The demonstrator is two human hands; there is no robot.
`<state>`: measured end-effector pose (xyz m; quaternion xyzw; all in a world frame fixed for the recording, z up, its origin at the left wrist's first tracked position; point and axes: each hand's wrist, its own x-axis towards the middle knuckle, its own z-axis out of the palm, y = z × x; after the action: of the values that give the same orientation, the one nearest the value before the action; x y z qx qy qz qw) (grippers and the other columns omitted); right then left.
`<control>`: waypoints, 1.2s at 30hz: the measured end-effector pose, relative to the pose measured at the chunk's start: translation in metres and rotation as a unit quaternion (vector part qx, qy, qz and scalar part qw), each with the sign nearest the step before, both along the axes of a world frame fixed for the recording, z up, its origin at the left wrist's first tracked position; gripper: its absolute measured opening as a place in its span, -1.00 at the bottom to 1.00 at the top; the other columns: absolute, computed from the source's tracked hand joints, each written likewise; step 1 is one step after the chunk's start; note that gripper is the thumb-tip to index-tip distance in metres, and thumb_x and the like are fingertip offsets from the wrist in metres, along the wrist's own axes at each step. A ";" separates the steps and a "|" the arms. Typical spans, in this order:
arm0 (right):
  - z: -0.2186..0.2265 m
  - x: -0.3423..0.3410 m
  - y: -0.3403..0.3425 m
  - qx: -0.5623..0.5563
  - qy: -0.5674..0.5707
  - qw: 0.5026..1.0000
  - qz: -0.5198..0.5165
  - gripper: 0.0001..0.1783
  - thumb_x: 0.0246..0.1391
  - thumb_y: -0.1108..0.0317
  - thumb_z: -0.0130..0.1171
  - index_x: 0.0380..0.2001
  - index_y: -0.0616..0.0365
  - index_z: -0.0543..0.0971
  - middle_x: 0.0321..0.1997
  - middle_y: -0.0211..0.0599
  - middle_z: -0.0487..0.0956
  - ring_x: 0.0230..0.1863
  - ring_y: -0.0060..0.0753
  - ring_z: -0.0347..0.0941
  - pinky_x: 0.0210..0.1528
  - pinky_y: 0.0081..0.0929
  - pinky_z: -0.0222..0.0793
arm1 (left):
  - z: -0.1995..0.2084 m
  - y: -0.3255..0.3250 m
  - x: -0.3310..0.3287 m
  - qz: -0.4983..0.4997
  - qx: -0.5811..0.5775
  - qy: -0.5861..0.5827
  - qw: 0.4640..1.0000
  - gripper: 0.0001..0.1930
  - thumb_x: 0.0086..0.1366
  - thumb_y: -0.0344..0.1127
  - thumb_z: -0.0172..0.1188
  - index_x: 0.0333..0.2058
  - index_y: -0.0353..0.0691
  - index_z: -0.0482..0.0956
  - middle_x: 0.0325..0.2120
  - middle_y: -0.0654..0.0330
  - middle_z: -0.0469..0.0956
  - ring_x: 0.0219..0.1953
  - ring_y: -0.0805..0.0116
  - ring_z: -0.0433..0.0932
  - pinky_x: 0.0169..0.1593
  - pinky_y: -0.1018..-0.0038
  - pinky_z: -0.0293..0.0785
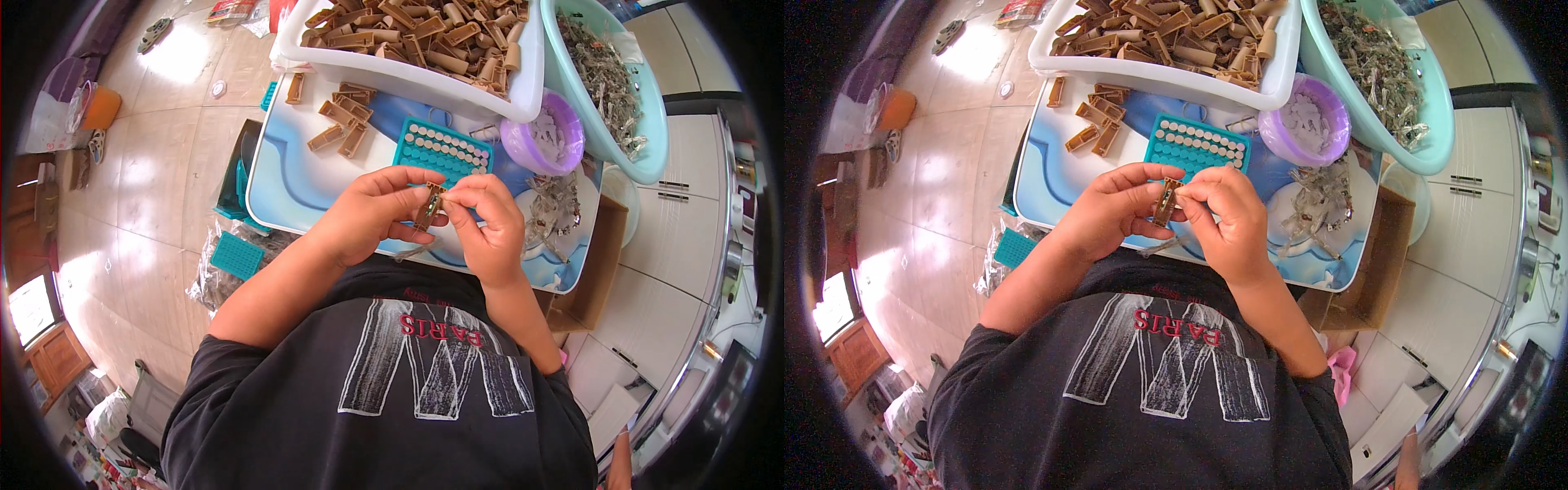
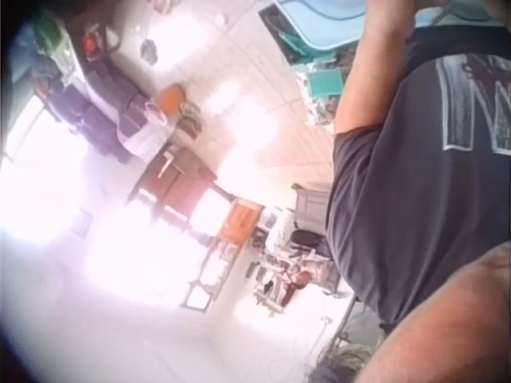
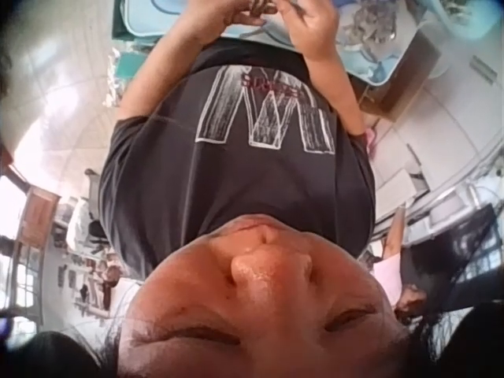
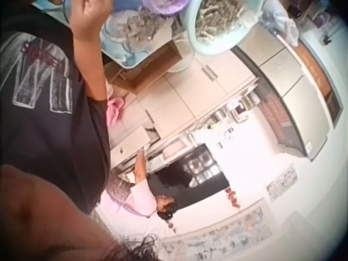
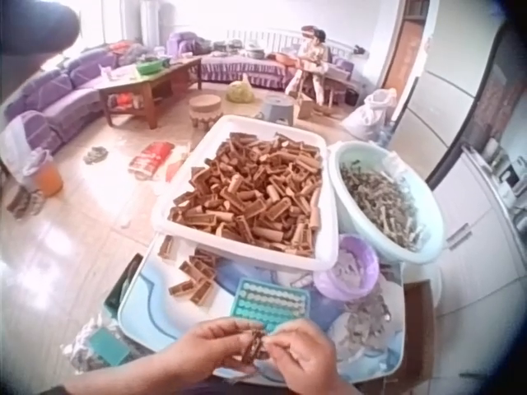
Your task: The person assembles small metal components into cardboard tubes by hand, taking the components from plastic bins and inserting them into the tubes.
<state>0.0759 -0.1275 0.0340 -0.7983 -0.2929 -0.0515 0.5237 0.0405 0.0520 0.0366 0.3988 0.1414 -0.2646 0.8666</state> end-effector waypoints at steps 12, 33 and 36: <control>0.003 0.002 -0.003 -0.119 -0.128 0.984 -0.035 -0.84 -0.26 0.49 0.28 -0.49 0.13 0.55 -0.43 -0.34 0.48 -0.38 -0.23 0.42 -0.34 -0.33 0.33 | -0.006 -0.007 -0.004 0.006 0.022 -0.015 1.000 -0.69 0.34 -0.27 -0.01 0.01 -0.25 0.40 -0.23 0.14 0.54 -0.16 0.32 0.56 -0.15 0.39 0.56; 0.003 -0.020 0.007 -0.153 -0.091 0.984 0.006 -0.73 -0.26 0.41 0.34 -0.53 0.08 0.41 -0.56 -0.40 0.46 -0.51 -0.25 0.38 -0.45 -0.35 0.19 | -0.011 -0.015 -0.003 0.138 0.089 -0.015 0.986 -0.78 0.28 -0.38 0.08 -0.11 -0.25 0.42 -0.22 0.04 0.55 -0.22 0.29 0.58 -0.13 0.41 0.53; 0.001 -0.021 0.005 -0.128 -0.076 0.989 0.006 -0.76 -0.25 0.51 0.32 -0.54 0.12 0.42 -0.56 -0.38 0.48 -0.53 -0.25 0.38 -0.46 -0.38 0.21 | -0.009 -0.016 -0.003 0.144 0.088 -0.016 0.985 -0.79 0.28 -0.39 0.08 -0.12 -0.25 0.41 -0.22 0.04 0.55 -0.21 0.28 0.58 -0.14 0.40 0.54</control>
<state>0.0546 -0.1225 0.0354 -0.8508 -0.3406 -0.0715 0.3937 0.0374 0.0361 0.0271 0.4535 0.2061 -0.1166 0.8592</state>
